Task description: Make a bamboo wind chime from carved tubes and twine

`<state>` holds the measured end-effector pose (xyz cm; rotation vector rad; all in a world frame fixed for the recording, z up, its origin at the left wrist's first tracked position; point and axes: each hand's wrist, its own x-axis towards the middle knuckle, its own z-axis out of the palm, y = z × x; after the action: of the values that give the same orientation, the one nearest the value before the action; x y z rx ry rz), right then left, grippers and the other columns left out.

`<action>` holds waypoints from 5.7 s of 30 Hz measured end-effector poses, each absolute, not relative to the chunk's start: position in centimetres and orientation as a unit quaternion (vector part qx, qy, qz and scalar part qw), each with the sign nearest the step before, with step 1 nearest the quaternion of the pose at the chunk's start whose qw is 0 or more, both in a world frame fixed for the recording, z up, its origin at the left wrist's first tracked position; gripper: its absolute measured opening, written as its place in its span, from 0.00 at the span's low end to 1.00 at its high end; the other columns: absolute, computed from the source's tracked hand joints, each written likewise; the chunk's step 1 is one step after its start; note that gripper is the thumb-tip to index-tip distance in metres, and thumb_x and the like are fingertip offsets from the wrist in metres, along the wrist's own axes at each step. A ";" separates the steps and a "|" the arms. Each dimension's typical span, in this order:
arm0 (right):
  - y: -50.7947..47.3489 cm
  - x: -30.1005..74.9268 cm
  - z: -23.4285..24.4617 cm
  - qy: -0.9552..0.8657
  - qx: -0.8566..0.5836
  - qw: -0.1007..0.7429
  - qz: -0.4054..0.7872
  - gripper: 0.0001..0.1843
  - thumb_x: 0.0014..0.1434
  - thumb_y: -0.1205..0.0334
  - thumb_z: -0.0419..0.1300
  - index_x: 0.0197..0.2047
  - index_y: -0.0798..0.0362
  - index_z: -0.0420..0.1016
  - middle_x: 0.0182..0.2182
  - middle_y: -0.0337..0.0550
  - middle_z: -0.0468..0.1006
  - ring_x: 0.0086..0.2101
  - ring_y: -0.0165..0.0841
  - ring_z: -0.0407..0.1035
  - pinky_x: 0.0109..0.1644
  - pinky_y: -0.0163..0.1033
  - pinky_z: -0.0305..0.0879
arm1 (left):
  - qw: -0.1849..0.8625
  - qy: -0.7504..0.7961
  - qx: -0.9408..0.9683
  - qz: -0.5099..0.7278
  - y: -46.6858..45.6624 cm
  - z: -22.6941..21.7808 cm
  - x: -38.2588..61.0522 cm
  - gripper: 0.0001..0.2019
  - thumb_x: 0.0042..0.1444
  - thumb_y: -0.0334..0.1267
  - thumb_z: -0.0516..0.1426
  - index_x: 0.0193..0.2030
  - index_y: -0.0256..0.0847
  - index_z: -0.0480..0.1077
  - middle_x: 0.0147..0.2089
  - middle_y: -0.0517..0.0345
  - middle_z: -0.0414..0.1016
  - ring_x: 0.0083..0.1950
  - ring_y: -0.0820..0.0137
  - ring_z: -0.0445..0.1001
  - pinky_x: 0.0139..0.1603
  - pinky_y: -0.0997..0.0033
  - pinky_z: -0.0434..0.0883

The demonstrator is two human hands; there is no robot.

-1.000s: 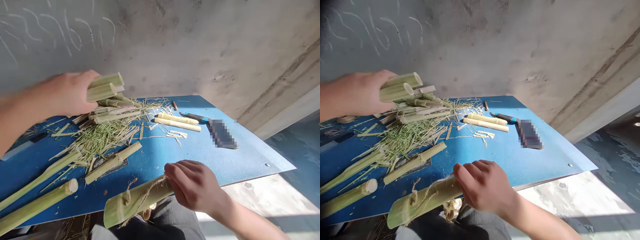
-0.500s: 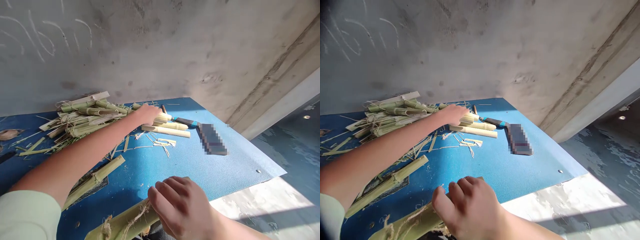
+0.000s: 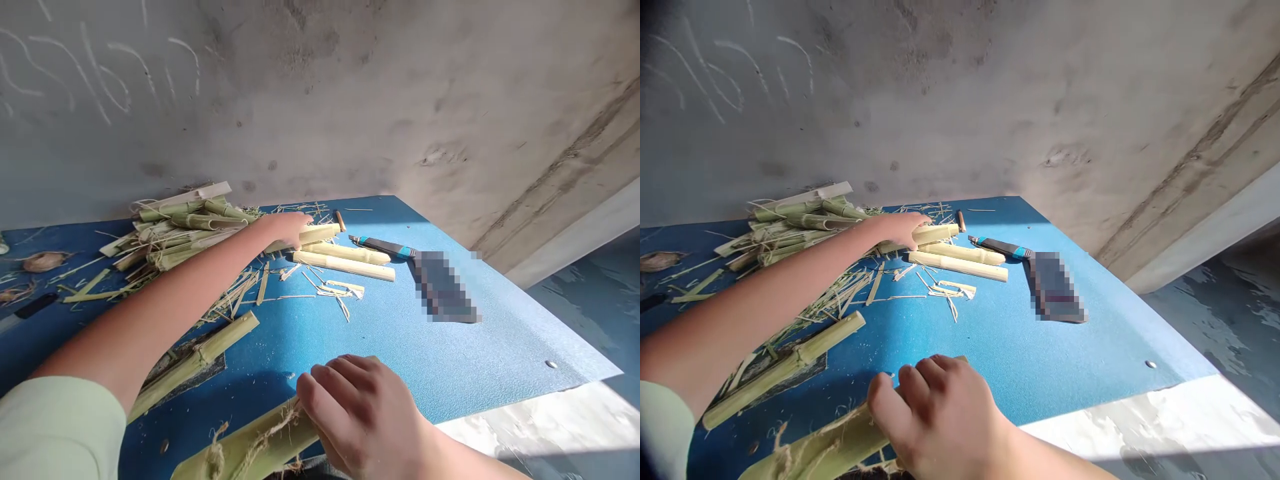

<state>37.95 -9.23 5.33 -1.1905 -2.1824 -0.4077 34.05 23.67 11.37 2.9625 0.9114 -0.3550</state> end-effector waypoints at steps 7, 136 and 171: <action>-9.0 37.3 5.1 -0.837 -0.433 0.301 -0.146 0.08 0.73 0.67 0.47 0.49 0.54 0.65 0.25 0.36 0.69 0.23 0.32 0.56 0.26 0.42 0.47 | -0.006 0.304 0.949 -0.082 22.6 11.6 26.8 0.30 0.58 0.49 0.61 0.68 0.46 0.69 0.69 0.47 0.72 0.62 0.52 0.75 0.59 0.59 0.71; -11.4 30.8 2.3 -0.788 -0.509 0.319 0.138 0.10 0.76 0.64 0.51 0.46 0.52 0.73 0.49 0.48 0.79 0.46 0.38 0.71 0.48 0.45 0.62 | 0.219 0.338 0.822 0.402 -7.4 1.6 11.8 0.10 0.70 0.27 0.51 0.46 0.43 0.71 0.46 0.54 0.78 0.44 0.71 0.79 0.45 0.75 0.75; -12.1 30.6 0.1 -0.770 -0.511 0.382 0.000 0.08 0.71 0.64 0.62 0.46 0.48 0.84 0.45 0.40 0.84 0.41 0.34 0.76 0.44 0.44 0.69 | 0.269 0.374 0.797 0.391 -7.7 2.1 11.4 0.07 0.72 0.32 0.53 0.40 0.42 0.68 0.38 0.59 0.75 0.38 0.70 0.74 0.39 0.72 0.71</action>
<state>30.59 -12.08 0.05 -1.3031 -1.9642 -0.0011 11.42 -7.67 2.07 2.1480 1.0081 1.0536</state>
